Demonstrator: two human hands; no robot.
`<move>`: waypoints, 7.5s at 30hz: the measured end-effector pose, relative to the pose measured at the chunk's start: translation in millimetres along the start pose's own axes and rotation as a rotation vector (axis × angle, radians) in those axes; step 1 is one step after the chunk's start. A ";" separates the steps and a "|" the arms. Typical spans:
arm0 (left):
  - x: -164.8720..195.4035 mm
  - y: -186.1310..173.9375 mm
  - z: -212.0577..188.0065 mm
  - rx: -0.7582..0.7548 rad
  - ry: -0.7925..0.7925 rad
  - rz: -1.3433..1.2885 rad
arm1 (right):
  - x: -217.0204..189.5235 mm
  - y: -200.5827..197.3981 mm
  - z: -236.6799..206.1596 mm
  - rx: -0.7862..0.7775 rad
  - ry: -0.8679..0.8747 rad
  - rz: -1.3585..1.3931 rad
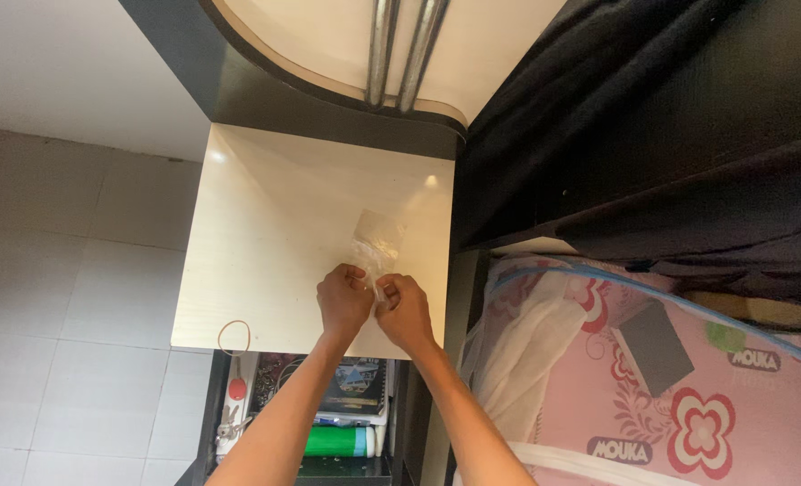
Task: The person empties a bedside drawer, taking out papers, a manual, small containers, jewelry, cables and bottles and placing them on the tabletop above. They sort and arrange the small items on the surface, then push the drawer closed.
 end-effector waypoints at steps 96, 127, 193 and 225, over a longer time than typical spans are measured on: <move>66.1 -54.4 0.5 -0.252 -0.236 -0.564 | -91.3 -25.7 -22.3 0.033 0.098 0.385; 206.9 -243.3 -22.1 0.330 0.450 0.062 | -175.2 0.6 -44.3 0.155 0.185 0.562; 237.3 -191.5 -85.6 -0.108 0.383 -0.240 | -170.5 -49.0 -41.7 -0.326 0.454 0.573; 193.6 -193.4 -80.0 -0.072 0.136 -0.289 | -169.4 -31.5 -50.5 -0.423 0.604 0.545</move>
Point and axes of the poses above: each hand's wrist, its own z-axis towards the middle knuckle, its own y-axis out of the palm, x = y × z, the point moved 9 cm from there along z, towards the middle knuckle, and after that the axes turned 9 degrees about y, right-handed, at the moved point
